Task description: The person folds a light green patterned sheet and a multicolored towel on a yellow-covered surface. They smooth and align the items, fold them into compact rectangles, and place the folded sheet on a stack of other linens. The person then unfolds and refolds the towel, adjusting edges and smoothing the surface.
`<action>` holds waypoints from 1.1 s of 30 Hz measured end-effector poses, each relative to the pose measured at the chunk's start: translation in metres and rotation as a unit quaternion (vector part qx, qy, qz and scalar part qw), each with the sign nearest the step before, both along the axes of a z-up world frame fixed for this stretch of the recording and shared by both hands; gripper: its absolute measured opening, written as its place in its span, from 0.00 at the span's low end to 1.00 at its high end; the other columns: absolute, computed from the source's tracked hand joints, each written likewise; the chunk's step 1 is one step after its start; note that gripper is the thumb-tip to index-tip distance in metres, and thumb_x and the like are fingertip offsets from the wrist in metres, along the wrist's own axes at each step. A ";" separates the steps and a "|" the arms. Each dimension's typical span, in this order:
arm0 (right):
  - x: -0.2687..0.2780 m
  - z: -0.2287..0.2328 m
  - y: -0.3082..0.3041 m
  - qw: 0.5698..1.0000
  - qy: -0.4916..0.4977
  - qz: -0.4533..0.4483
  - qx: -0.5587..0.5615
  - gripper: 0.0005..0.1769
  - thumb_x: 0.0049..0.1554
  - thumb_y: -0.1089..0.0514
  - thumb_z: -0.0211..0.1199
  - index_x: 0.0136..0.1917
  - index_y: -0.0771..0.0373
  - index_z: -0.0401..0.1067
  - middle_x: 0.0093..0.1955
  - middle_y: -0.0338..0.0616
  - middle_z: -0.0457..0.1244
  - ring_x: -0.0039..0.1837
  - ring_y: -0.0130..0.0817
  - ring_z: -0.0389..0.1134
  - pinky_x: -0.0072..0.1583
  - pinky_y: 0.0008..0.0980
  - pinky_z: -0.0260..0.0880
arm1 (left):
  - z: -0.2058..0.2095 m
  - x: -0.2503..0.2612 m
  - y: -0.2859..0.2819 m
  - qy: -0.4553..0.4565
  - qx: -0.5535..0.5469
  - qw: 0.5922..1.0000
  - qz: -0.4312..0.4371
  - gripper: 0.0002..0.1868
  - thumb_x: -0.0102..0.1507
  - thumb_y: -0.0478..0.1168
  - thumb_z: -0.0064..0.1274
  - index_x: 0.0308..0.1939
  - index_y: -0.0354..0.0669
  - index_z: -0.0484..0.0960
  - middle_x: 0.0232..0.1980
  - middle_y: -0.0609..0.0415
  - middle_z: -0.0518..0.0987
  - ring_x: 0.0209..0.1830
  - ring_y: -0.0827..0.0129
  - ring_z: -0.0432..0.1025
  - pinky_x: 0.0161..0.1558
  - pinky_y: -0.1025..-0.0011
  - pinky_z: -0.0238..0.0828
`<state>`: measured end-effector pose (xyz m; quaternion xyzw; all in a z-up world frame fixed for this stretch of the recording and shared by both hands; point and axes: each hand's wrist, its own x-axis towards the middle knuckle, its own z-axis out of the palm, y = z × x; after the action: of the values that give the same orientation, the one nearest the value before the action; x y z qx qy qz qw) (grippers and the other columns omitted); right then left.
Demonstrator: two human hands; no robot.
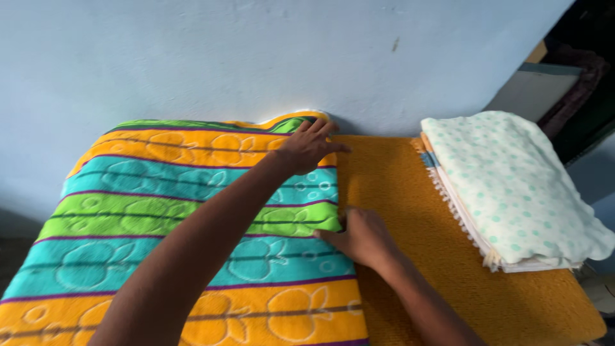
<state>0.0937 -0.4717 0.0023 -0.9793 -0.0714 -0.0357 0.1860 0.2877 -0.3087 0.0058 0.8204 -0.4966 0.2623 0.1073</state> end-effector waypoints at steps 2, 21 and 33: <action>-0.003 0.001 -0.002 0.997 0.063 -0.017 0.050 0.32 0.44 0.38 0.76 0.48 0.67 0.77 0.40 0.55 0.71 0.43 0.48 0.73 0.47 0.44 0.73 | 0.002 0.007 -0.008 -0.040 0.092 0.995 0.004 0.20 0.59 0.39 0.56 0.51 0.72 0.86 0.64 0.50 0.69 0.67 0.54 0.60 0.62 0.53 0.60; -0.086 0.041 0.011 0.817 0.375 0.059 0.434 0.38 0.42 0.57 0.75 0.67 0.62 0.70 0.60 0.41 0.72 0.61 0.30 0.72 0.65 0.33 0.70 | 0.020 0.050 -0.026 0.017 0.163 0.986 -0.027 0.28 0.46 0.32 0.66 0.48 0.65 0.85 0.64 0.54 0.71 0.64 0.57 0.64 0.57 0.56 0.62; -0.096 0.022 -0.040 0.672 0.438 0.112 0.587 0.33 0.51 0.61 0.68 0.70 0.62 0.69 0.64 0.40 0.70 0.65 0.32 0.70 0.68 0.34 0.69 | 0.052 0.075 -0.011 0.114 0.096 0.989 0.011 0.08 0.56 0.43 0.59 0.34 0.43 0.82 0.34 0.46 0.81 0.38 0.51 0.78 0.43 0.57 0.75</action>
<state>-0.0020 -0.5118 0.0241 -0.5561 -0.0550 0.3833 0.7354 0.3630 -0.3197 0.0581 0.8569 -0.4949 0.1190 0.0815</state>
